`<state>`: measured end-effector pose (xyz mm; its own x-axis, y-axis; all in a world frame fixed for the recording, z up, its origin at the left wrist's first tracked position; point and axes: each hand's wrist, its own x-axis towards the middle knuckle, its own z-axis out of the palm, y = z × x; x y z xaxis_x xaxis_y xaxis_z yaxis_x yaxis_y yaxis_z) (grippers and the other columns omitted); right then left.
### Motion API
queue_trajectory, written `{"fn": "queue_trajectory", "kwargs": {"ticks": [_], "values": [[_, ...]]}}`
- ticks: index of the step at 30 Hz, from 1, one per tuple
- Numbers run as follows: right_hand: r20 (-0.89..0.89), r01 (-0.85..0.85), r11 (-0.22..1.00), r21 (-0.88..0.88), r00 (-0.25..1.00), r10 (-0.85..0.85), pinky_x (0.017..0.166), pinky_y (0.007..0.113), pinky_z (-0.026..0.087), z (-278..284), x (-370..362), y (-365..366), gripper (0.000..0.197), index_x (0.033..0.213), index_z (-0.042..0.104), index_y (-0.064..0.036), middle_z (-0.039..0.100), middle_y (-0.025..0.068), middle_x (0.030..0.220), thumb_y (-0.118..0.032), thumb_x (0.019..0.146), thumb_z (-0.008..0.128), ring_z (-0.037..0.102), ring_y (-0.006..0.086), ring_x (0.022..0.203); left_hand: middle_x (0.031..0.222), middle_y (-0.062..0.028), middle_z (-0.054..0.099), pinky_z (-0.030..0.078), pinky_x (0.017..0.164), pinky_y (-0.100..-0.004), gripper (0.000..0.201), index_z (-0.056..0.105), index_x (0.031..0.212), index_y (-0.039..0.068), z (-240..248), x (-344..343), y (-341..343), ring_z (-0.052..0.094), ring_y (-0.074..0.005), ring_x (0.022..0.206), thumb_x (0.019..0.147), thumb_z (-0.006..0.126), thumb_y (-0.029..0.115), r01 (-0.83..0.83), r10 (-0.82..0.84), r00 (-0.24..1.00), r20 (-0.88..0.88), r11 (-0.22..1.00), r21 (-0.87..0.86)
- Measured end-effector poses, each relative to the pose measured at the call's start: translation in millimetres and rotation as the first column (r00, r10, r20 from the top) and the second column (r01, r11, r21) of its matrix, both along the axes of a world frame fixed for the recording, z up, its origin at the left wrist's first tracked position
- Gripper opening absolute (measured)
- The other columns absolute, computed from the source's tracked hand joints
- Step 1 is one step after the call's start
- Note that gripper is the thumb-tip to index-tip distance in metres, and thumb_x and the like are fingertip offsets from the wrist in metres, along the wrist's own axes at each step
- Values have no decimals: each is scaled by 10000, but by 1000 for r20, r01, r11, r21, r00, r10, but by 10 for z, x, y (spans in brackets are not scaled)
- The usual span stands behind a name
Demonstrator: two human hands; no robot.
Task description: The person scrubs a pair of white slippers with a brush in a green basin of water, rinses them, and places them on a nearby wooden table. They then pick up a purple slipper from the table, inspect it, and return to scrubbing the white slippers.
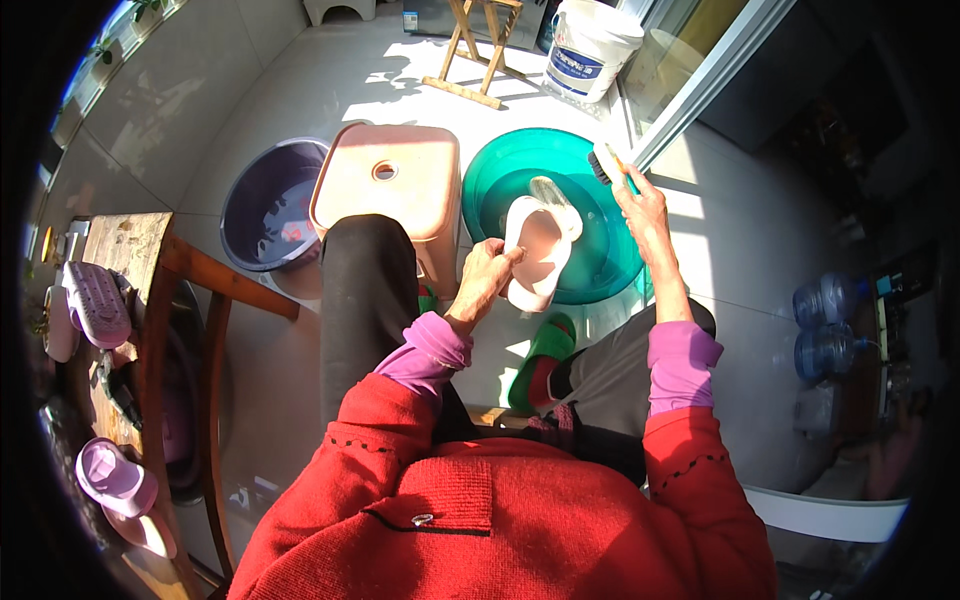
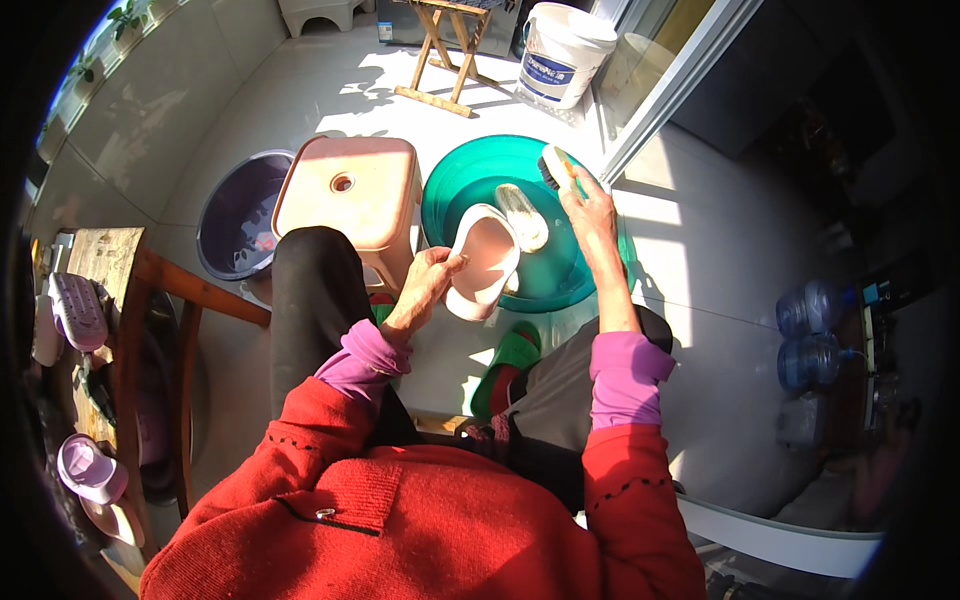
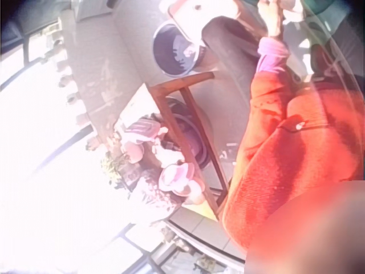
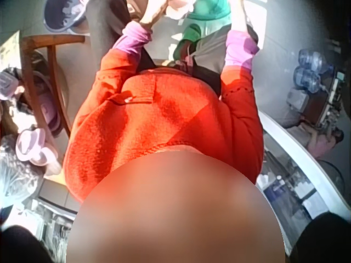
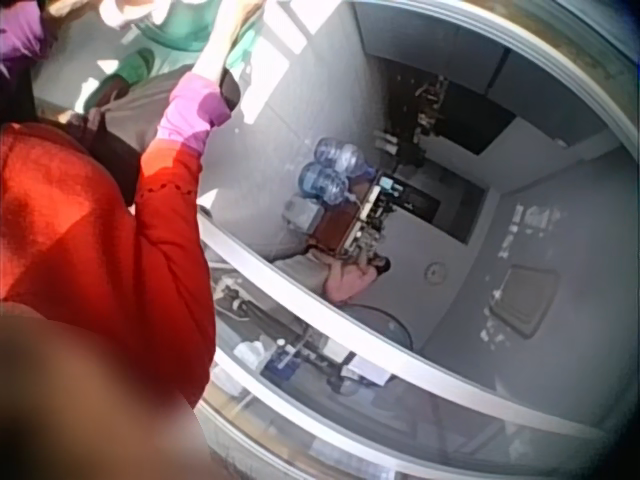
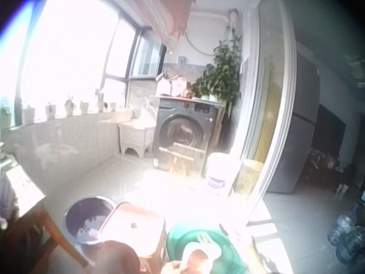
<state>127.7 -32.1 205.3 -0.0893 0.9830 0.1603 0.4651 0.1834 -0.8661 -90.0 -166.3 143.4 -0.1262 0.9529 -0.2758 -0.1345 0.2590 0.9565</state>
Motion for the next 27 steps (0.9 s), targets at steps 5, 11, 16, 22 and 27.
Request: {"fn": "queue_trajectory", "kwargs": {"ticks": [5,11,16,22,27], "values": [[-53,7,993,-120,998,-14,776,249,464,-8,-2,-4,519,1312,504,-31,640,76,988,-173,827,621,570,113,841,577,-63,542,401,445,-291,260,600,822,-42,-87,36,26,507,-136,472,756,612,209,-28,27,998,54,1000,12],[-73,-34,998,-60,997,30,446,191,321,-41,-35,24,498,1330,513,-148,480,-70,666,-233,862,660,383,29,530,631,39,497,340,485,-207,214,617,819,15,-36,16,-21,437,-37,538,818,599,228,34,-42,988,148,998,57],[-38,-14,988,-151,999,8,702,232,440,77,-62,-86,491,1313,510,-55,606,22,875,-156,847,630,532,84,763,831,-57,659,509,637,-248,366,634,954,-15,63,29,-76,626,-119,689,876,560,335,76,-107,915,390,993,94],[-67,-66,992,-107,996,59,458,204,316,67,-71,-100,526,1338,494,-107,492,-40,691,-248,859,658,400,45,550,722,-99,648,446,496,-251,429,671,925,-42,132,15,-103,600,-144,578,812,553,356,76,-136,923,361,982,175],[-14,-84,992,-92,996,83,656,225,409,22,-73,-43,524,1338,472,-42,574,41,919,-162,852,630,511,92,764,717,-87,646,436,496,-242,444,684,924,-21,160,6,-108,586,-139,563,794,553,382,69,-119,923,366,987,146]]}}
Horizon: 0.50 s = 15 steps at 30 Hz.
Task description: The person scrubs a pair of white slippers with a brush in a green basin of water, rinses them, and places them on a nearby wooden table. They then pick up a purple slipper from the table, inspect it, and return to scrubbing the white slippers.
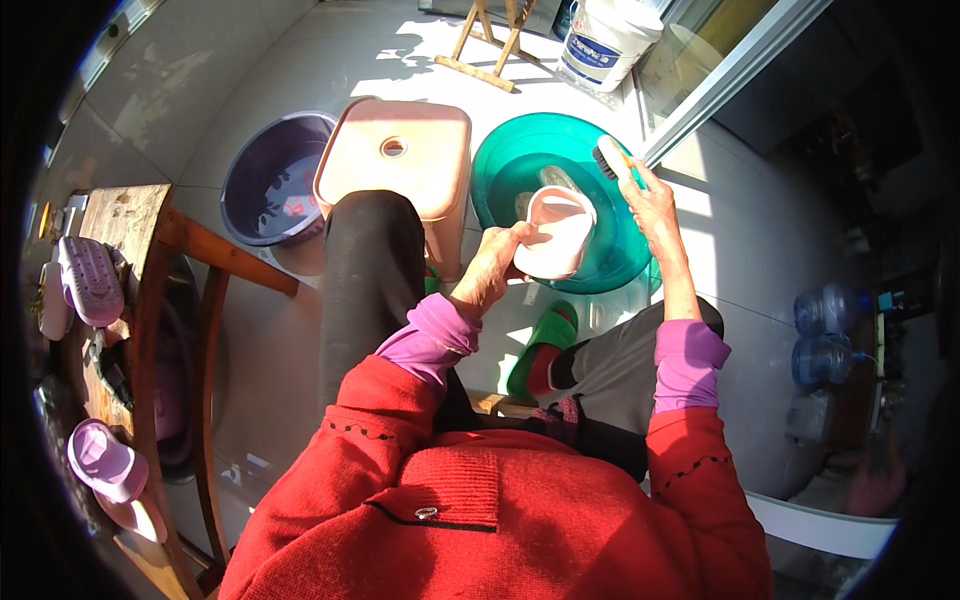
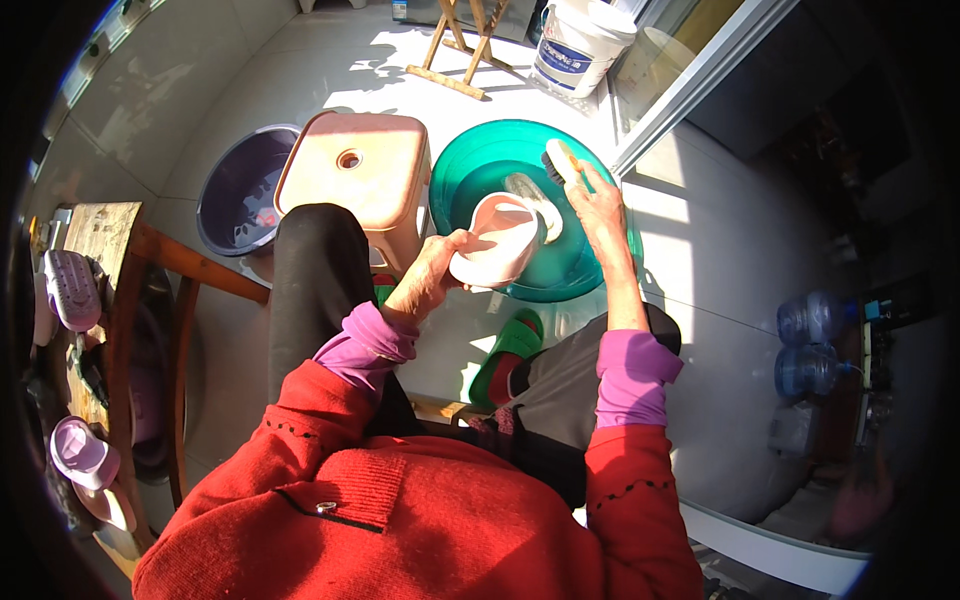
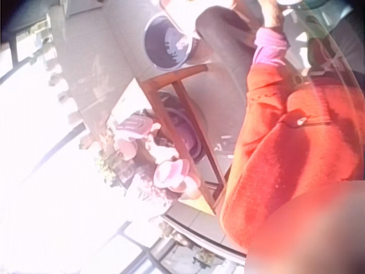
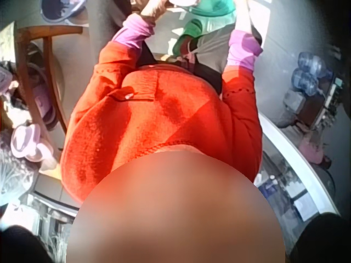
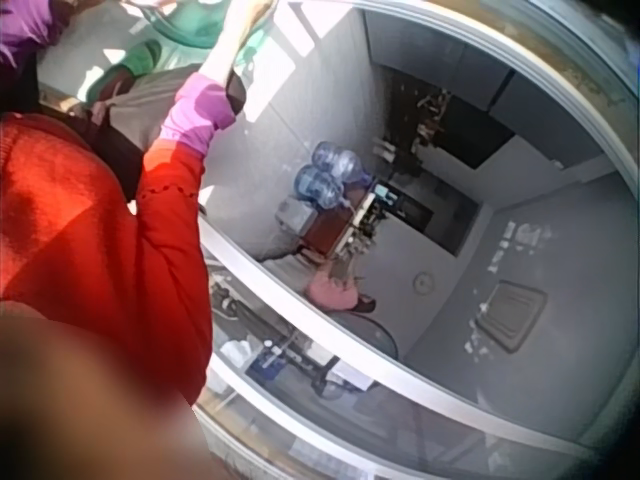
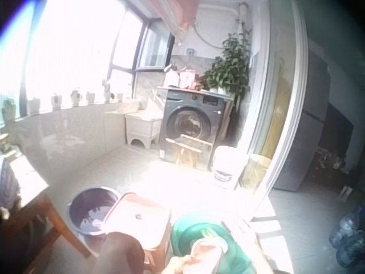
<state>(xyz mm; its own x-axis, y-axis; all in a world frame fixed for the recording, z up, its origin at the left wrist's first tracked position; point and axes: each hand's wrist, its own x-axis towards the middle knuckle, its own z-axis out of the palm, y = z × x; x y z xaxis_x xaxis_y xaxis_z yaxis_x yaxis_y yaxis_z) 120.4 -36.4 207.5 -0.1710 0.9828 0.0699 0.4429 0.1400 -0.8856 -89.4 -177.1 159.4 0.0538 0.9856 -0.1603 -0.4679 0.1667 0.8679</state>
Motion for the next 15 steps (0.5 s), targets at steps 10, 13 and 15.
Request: {"fn": "queue_trajectory", "kwargs": {"ticks": [10,13,15], "values": [[552,-332,931,154,810,197,752,385,497,58,-154,-271,497,1300,527,-200,664,138,988,-139,817,628,643,241,827,740,-75,654,481,591,-253,483,660,955,-44,-154,55,73,606,-145,628,845,534,409,-26,25,1000,-14,996,-90],[840,-205,910,361,494,-222,629,478,488,102,-46,-197,354,1173,602,-168,636,190,785,-129,821,605,638,366,730,828,-90,664,497,674,-249,446,651,976,-66,-201,68,89,631,-166,694,826,554,342,1,4,999,38,993,-116],[720,-93,909,405,645,-255,625,481,488,135,40,-138,373,1215,563,-185,636,206,762,-153,845,594,635,380,732,845,-102,669,494,695,-240,441,650,973,-83,-205,56,89,642,-170,722,822,559,322,-48,51,998,31,996,-77]]}}
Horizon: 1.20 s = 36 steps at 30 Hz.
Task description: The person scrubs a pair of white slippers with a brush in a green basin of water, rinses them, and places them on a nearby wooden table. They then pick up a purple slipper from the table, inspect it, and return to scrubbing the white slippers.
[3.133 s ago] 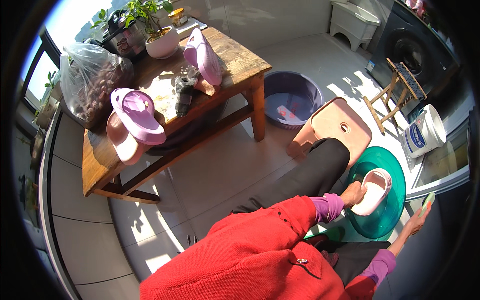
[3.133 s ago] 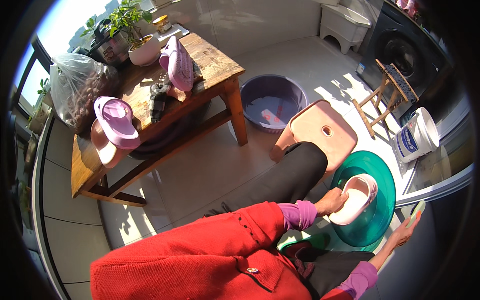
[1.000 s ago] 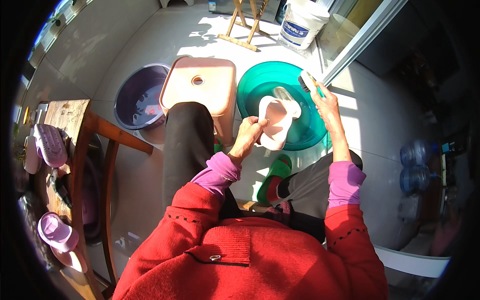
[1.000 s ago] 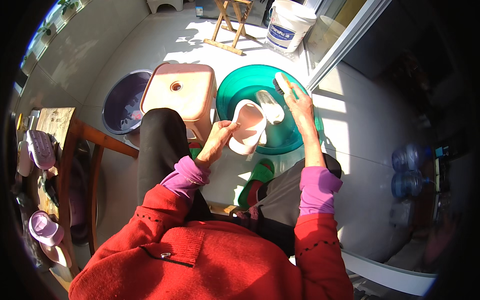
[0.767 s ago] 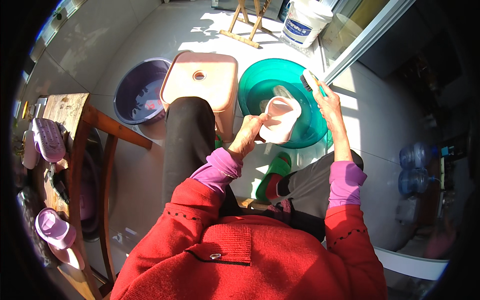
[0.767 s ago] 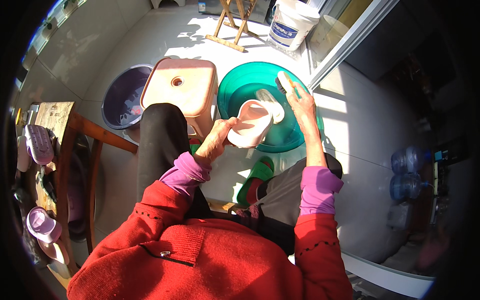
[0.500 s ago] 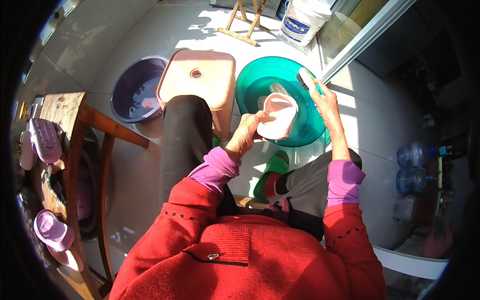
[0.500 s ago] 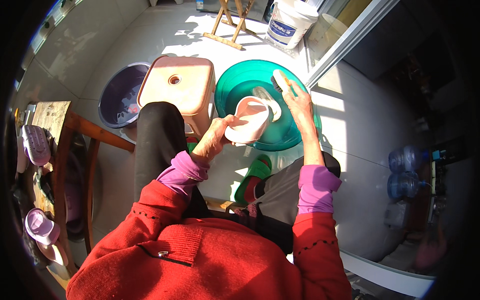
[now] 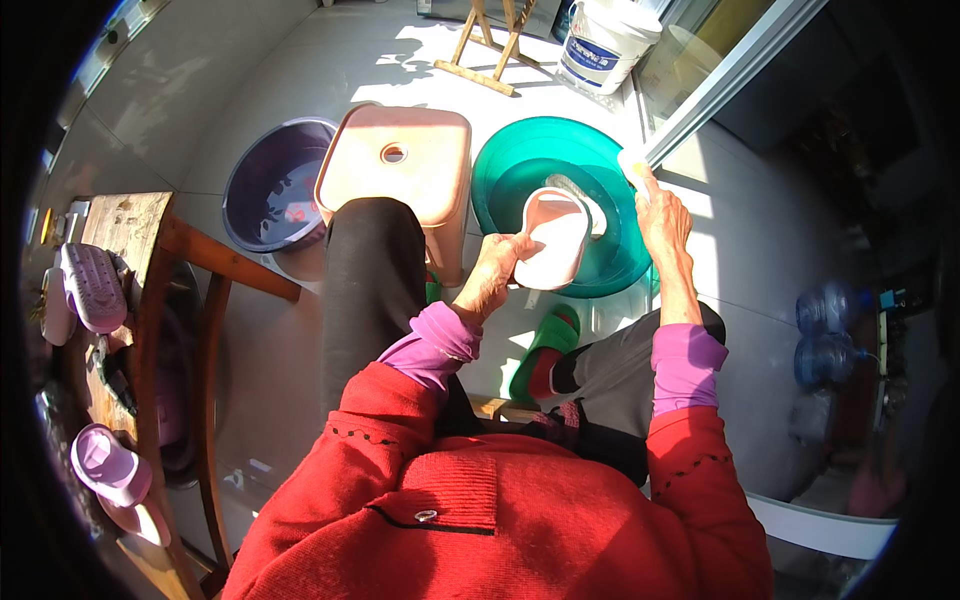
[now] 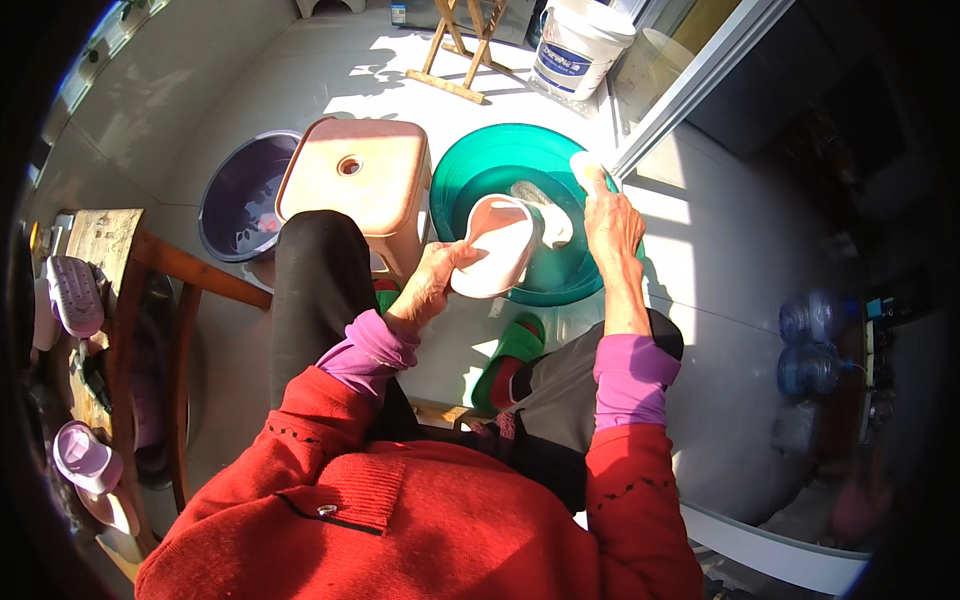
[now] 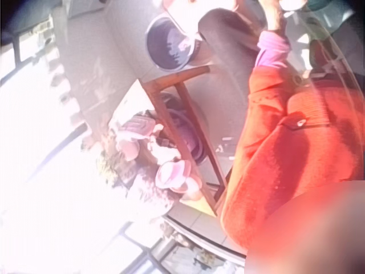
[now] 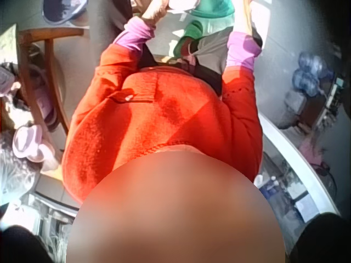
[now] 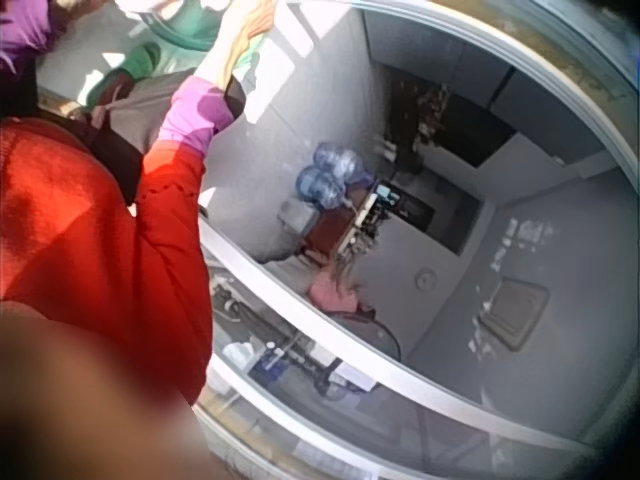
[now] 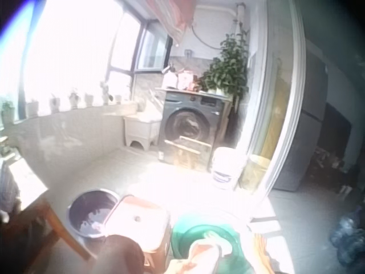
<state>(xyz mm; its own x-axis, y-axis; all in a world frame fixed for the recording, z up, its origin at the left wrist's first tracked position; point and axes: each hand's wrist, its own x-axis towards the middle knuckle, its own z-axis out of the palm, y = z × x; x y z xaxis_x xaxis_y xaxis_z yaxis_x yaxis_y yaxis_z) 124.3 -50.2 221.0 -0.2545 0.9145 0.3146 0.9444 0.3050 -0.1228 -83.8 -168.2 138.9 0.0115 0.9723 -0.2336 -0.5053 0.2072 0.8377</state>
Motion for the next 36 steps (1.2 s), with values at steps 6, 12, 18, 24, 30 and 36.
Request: {"fn": "queue_trajectory", "kwargs": {"ticks": [6,12,18,24,30,36], "values": [[-222,-24,992,-125,975,-4,731,450,488,-99,-57,13,507,1331,470,-253,644,215,918,-197,846,609,621,405,834,779,-128,658,509,540,-287,322,638,885,-84,-47,25,30,650,-181,622,810,544,214,-28,24,995,93,999,42],[-538,-82,982,-169,843,-22,884,358,463,-99,-178,88,510,1348,464,-144,619,176,1150,-156,858,602,611,297,1036,750,-62,661,432,501,-234,355,669,910,-46,-136,36,66,599,-110,595,821,587,287,-1,0,999,-37,1000,-22],[-710,-176,977,-117,703,42,893,309,436,-218,-347,196,480,1349,470,-119,602,144,1168,-112,881,579,587,219,1018,726,-65,620,421,475,-272,287,631,895,-65,-118,123,103,559,-114,566,828,553,204,-57,38,992,-124,987,-152],[-923,-233,954,-190,375,-92,705,238,420,-265,-733,309,443,1354,465,-73,576,19,968,-80,920,553,491,87,792,776,-89,626,457,521,-279,294,609,945,-88,-107,252,165,579,-132,626,822,554,174,-142,123,988,-96,964,-227],[-913,-161,958,-238,374,-164,455,225,202,-360,-883,607,426,1337,505,-179,316,-55,631,-240,922,581,261,38,535,677,-127,582,419,488,-345,295,566,852,-64,62,215,228,557,-185,548,795,562,225,-315,252,927,-279,926,-208],[-937,-142,932,-334,160,-312,387,185,155,-468,-981,773,474,1323,513,-226,343,-74,608,-265,873,657,246,1,451,760,-196,595,453,636,-395,337,545,926,-65,373,-12,2,573,-275,689,757,532,227,-468,441,814,-377,883,23]]}}
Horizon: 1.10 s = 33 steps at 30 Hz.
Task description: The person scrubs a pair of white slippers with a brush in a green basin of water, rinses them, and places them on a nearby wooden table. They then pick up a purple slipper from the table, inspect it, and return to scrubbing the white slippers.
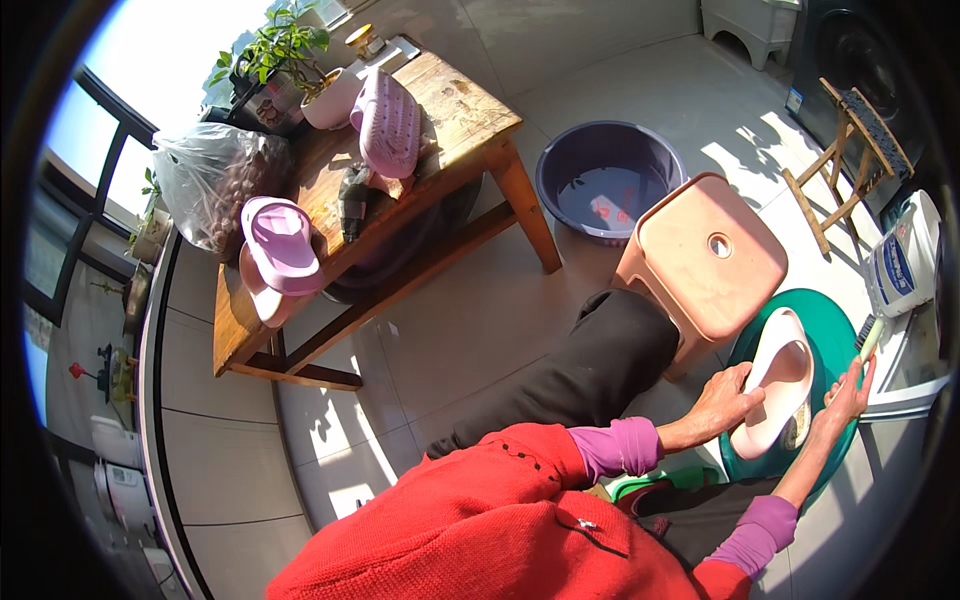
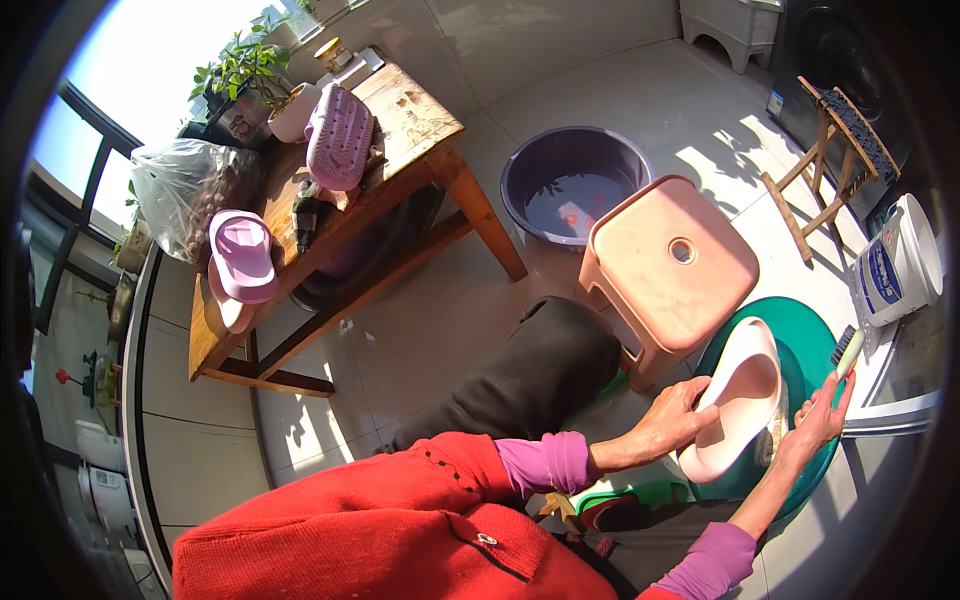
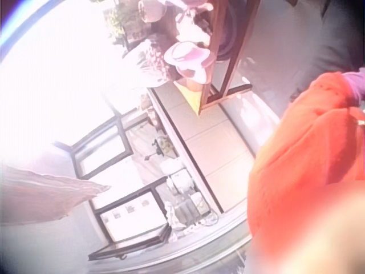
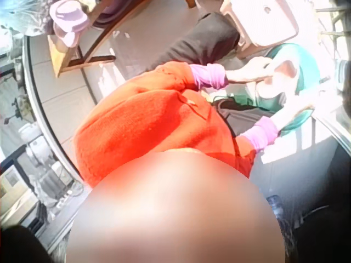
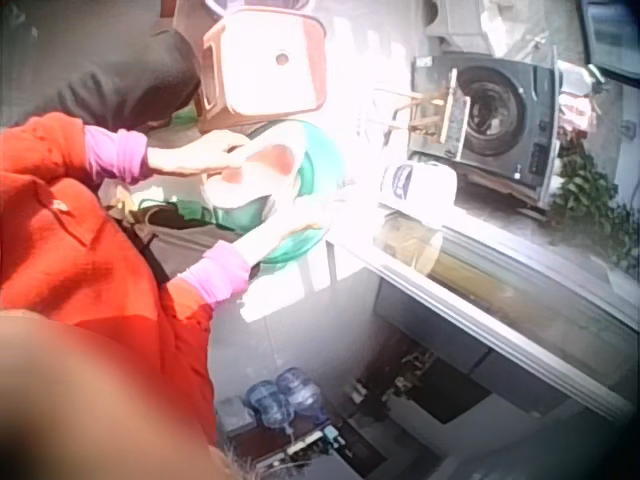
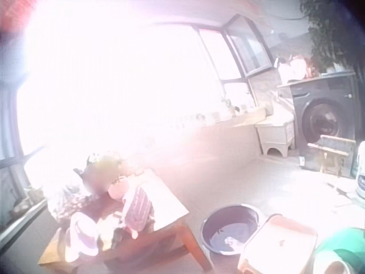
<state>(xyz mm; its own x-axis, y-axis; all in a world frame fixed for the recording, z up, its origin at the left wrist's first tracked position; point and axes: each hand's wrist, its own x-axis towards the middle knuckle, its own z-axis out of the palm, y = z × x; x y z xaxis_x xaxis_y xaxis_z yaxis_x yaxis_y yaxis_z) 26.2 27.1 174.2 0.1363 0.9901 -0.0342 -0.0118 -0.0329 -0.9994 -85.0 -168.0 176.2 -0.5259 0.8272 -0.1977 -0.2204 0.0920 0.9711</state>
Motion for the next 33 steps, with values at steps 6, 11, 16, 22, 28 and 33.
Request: {"fn": "queue_trajectory", "kwargs": {"ticks": [6,11,16,22,28,33], "values": [[36,-126,989,74,992,124,374,188,174,-139,-74,-10,448,1309,523,-228,365,-72,600,-261,879,643,278,7,445,712,-142,537,435,630,-349,400,518,1016,-67,725,-402,-470,513,-198,676,727,511,209,3,21,997,-77,956,294],[58,-130,991,22,990,128,365,196,174,-325,-18,-43,438,1306,523,-232,352,-70,584,-258,883,632,276,18,431,850,-141,568,455,715,-320,517,485,1205,-59,1595,-976,-1124,538,-172,762,746,533,176,-120,331,916,-228,767,631],[78,-144,989,-15,986,145,356,204,174,-457,-117,-38,427,1303,523,-237,340,-67,569,-256,888,621,273,28,416,1085,-183,599,462,844,-307,595,411,1306,-66,1914,-1470,-2445,574,-181,963,786,588,162,-327,641,691,-334,689,646],[85,-179,984,-5,980,179,349,208,174,-549,-290,9,435,1313,510,-237,331,-62,559,-248,890,611,272,37,404,1001,-91,616,434,820,-234,331,559,1090,-90,2005,-1814,-3940,560,-127,917,873,482,149,-570,940,214,-267,342,747],[103,-197,980,-28,975,199,347,208,182,-583,-399,-7,450,1326,496,-230,334,-61,564,-251,891,608,279,37,406,1065,-82,616,442,863,-255,408,554,1196,-64,1963,-1918,-5216,562,-136,941,819,532,89,-745,930,-167,-328,99,660],[105,-209,977,-37,972,212,345,206,185,-594,-475,-45,425,1309,512,-237,331,-59,556,-256,894,604,284,37,405,895,-39,622,458,754,-249,293,621,1051,-58,1789,-1945,-5803,563,-114,799,809,554,94,-807,873,-227,-432,79,585]]}}
